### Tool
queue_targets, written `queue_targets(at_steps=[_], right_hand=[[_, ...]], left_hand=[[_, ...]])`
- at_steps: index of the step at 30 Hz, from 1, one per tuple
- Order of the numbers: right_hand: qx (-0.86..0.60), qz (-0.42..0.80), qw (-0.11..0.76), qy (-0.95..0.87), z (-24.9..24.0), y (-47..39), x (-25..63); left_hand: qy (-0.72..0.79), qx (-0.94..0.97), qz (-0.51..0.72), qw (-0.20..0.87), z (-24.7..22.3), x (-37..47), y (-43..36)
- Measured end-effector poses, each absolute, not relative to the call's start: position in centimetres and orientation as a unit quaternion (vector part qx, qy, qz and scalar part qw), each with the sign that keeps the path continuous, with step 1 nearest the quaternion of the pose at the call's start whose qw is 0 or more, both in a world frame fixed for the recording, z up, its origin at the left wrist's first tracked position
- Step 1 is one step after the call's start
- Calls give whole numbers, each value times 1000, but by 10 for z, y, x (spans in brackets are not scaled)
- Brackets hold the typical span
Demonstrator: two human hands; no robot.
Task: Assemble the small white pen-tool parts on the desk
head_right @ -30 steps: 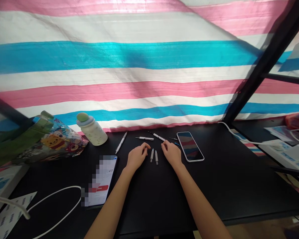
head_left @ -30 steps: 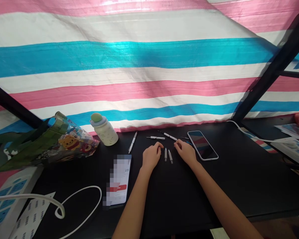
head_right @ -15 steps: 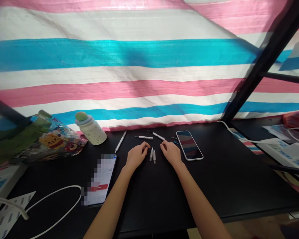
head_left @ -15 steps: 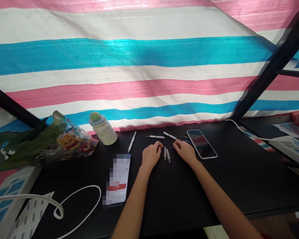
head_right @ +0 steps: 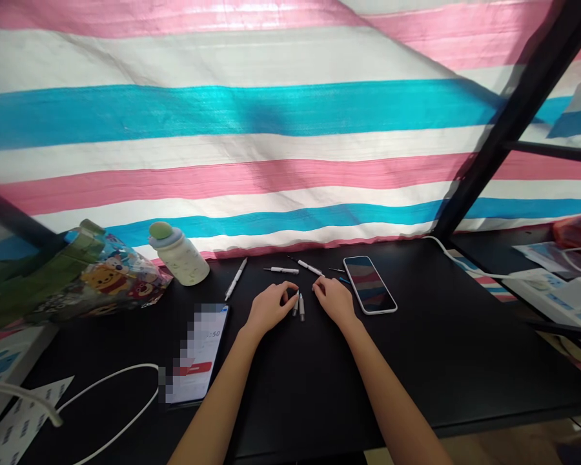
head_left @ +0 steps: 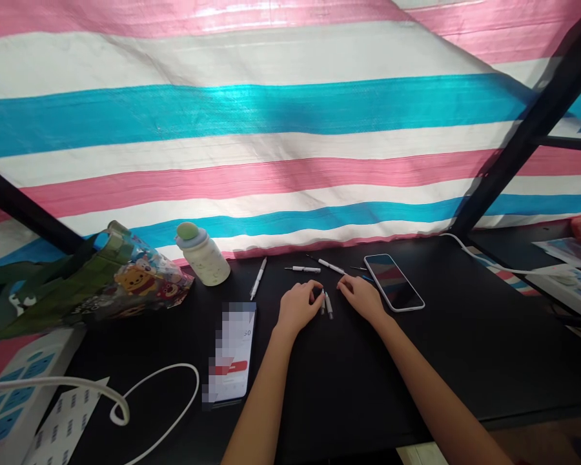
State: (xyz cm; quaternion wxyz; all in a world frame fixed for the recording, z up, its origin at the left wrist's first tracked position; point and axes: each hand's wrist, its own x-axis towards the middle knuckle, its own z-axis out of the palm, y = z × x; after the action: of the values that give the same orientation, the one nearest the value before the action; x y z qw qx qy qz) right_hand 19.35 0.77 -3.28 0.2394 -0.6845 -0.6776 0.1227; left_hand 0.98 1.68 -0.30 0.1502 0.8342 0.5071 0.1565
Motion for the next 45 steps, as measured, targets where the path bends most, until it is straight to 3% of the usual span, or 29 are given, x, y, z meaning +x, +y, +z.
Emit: queue_targets(at_steps=[22,32,45], right_hand=[[-684,138,249,-672,-35,9,197],[-560,280,416,-659,-28,4,187],[-489,334,425,-684,-27,1,177]], left_hand=[[528,809,189,179,-3,6,19],[480,806,269,218,6,13,14],[462,809,278,234,3,15,12]])
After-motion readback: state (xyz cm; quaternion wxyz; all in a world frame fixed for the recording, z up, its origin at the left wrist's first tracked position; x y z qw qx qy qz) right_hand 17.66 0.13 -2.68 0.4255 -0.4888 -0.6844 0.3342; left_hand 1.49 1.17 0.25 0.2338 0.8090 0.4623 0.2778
